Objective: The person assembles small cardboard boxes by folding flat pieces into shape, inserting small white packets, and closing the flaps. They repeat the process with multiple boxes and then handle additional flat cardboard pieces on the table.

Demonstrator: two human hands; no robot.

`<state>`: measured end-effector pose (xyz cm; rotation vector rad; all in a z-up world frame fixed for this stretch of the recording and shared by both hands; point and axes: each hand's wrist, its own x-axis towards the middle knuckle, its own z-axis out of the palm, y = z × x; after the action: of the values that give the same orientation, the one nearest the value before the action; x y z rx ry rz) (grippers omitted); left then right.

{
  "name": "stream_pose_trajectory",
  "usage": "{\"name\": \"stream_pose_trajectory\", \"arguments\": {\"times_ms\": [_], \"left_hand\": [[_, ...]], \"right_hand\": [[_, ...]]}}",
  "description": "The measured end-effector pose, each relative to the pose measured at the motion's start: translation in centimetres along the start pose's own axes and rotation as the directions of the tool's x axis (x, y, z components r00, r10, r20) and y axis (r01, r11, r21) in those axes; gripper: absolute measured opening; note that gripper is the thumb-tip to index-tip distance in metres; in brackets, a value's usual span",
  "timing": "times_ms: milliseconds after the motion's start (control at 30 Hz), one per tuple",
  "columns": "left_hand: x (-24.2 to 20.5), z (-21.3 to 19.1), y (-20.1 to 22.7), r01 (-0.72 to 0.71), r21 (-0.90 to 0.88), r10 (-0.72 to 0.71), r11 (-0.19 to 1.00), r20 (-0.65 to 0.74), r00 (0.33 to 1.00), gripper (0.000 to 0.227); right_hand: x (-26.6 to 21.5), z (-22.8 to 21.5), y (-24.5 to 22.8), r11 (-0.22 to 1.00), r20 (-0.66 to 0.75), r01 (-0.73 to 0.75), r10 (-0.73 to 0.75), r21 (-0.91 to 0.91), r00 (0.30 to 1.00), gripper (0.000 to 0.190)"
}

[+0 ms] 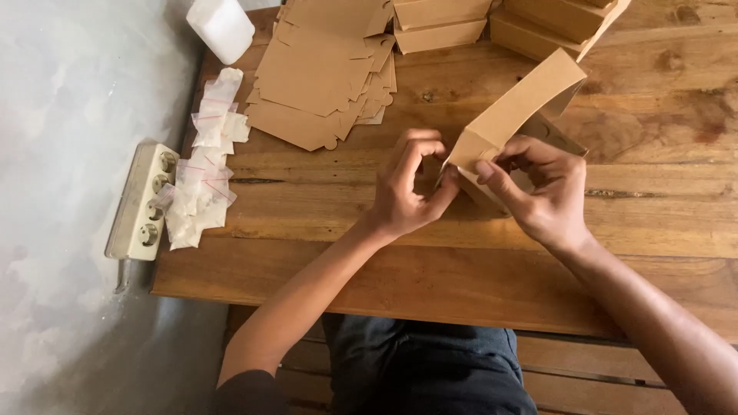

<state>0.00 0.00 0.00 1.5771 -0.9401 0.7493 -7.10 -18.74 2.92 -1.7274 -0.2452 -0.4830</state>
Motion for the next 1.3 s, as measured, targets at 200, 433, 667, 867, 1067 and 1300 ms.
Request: {"name": "stream_pose_trajectory", "arguments": {"times_ms": [200, 433, 667, 867, 1067, 1300], "left_hand": [[0.2, 0.6, -0.2, 0.081, -0.14, -0.089, 0.987, -0.053, 0.995, 0.006], [1.1, 0.4, 0.9, 0.11, -0.238, -0.122, 0.965, -0.033, 0.992, 0.004], [0.7, 0.7, 0.7, 0.127, -0.238, -0.133, 0.963, -0.01, 0.991, 0.007], [0.5, 0.7, 0.7, 0.141, -0.251, -0.145, 0.958, 0.004, 0.989, 0.009], [0.5, 0.7, 0.6, 0.135, -0.244, -0.135, 0.96, 0.016, 0.991, 0.008], [0.7, 0.6, 0.6, 0.152, -0.261, -0.144, 0.953, 0.05, 0.988, 0.008]], "right_hand": [[0.7, -0.4, -0.2, 0.999, -0.093, 0.052, -0.052, -0.002, 0.994, 0.021], [1.0, -0.5, 0.6, 0.987, -0.062, 0.14, -0.144, -0.075, 0.988, 0.007], [0.6, 0.4, 0.5, 0.993, -0.02, 0.113, -0.114, -0.043, 0.993, 0.007], [0.3, 0.5, 1.0, 1.0, -0.025, 0.029, -0.029, -0.012, 0.999, 0.006], [0.2, 0.6, 0.0, 0.999, -0.029, -0.044, 0.044, 0.009, 0.999, 0.009], [0.2, 0.4, 1.1, 0.998, -0.025, -0.066, 0.066, -0.002, 0.998, 0.011]]}}
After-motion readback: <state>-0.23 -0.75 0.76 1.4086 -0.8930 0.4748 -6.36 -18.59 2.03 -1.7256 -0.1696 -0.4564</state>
